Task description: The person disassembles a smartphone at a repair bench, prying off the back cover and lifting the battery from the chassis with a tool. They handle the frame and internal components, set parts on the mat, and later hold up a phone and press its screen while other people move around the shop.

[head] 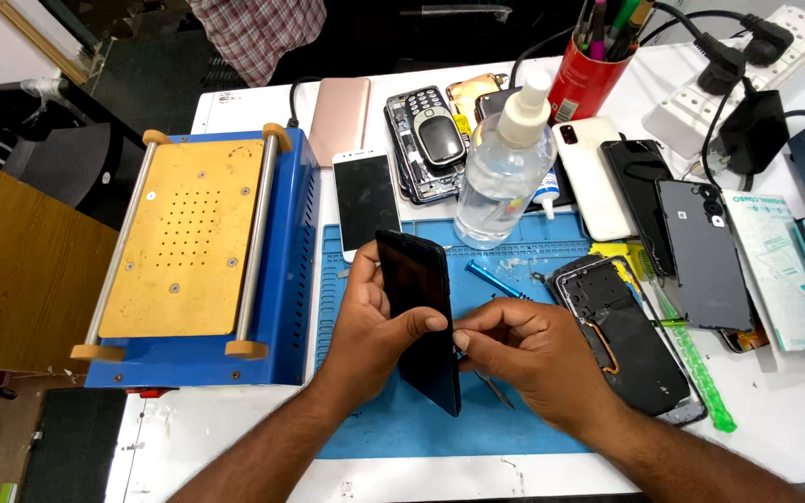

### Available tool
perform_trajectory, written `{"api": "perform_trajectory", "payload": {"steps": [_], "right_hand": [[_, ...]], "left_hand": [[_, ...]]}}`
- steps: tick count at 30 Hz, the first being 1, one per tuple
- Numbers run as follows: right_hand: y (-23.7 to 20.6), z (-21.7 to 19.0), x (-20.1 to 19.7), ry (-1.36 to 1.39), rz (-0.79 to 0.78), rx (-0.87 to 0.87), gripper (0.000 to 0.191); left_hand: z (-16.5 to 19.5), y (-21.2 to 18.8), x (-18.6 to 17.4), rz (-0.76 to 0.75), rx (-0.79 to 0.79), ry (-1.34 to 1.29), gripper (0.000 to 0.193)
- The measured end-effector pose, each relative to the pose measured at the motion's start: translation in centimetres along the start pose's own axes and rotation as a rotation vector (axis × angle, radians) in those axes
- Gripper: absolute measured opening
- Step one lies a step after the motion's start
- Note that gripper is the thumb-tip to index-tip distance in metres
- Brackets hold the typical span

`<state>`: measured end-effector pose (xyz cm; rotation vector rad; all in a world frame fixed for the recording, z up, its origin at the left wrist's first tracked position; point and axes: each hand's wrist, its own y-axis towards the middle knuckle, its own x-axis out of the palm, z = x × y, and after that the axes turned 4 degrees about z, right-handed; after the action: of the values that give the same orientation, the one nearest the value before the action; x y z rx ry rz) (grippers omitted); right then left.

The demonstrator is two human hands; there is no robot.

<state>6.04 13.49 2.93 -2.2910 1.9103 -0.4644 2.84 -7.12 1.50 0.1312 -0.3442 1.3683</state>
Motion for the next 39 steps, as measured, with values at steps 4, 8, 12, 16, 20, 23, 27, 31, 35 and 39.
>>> {"api": "perform_trajectory", "payload": {"steps": [4, 8, 12, 16, 20, 23, 27, 31, 35, 39], "right_hand": [[0.0, -0.1, -0.1, -0.004, -0.012, -0.010, 0.014], [0.0, -0.2, -0.3, -0.011, -0.012, 0.003, 0.015], [0.0, -0.2, -0.4, -0.029, -0.004, 0.008, 0.015], [0.0, -0.2, -0.4, -0.005, -0.016, -0.001, 0.015], [0.0, -0.2, -0.6, 0.034, -0.018, 0.006, 0.015], [0.0, -0.1, -0.8, 0.002, -0.018, 0.005, 0.015], [0.0, 0.0, -0.9, 0.000, -0.006, 0.014, 0.015], [0.0, 0.1, -1.0, 0.028, -0.014, -0.009, 0.014], [0.0, 0.1, -1.3, 0.049, -0.022, 0.001, 0.014], [0.1, 0.0, -1.5, 0.026, -0.025, 0.003, 0.014]], "left_hand": [[0.0, 0.1, 0.1, -0.010, 0.014, -0.012, 0.085], [-0.1, 0.1, 0.2, -0.010, 0.014, -0.004, 0.085], [-0.1, 0.1, 0.3, -0.007, 0.011, -0.004, 0.084], [-0.1, 0.1, 0.4, -0.019, 0.007, -0.029, 0.083], [-0.2, 0.2, 0.6, -0.018, 0.031, -0.035, 0.084], [-0.2, 0.2, 0.6, -0.015, 0.009, -0.001, 0.085], [-0.3, 0.3, 0.7, -0.008, 0.019, -0.009, 0.084], [-0.3, 0.3, 0.9, -0.008, 0.040, 0.018, 0.083], [-0.3, 0.4, 1.1, -0.001, 0.007, -0.007, 0.085], [-0.3, 0.5, 1.2, -0.003, 0.001, 0.026, 0.083]]}}
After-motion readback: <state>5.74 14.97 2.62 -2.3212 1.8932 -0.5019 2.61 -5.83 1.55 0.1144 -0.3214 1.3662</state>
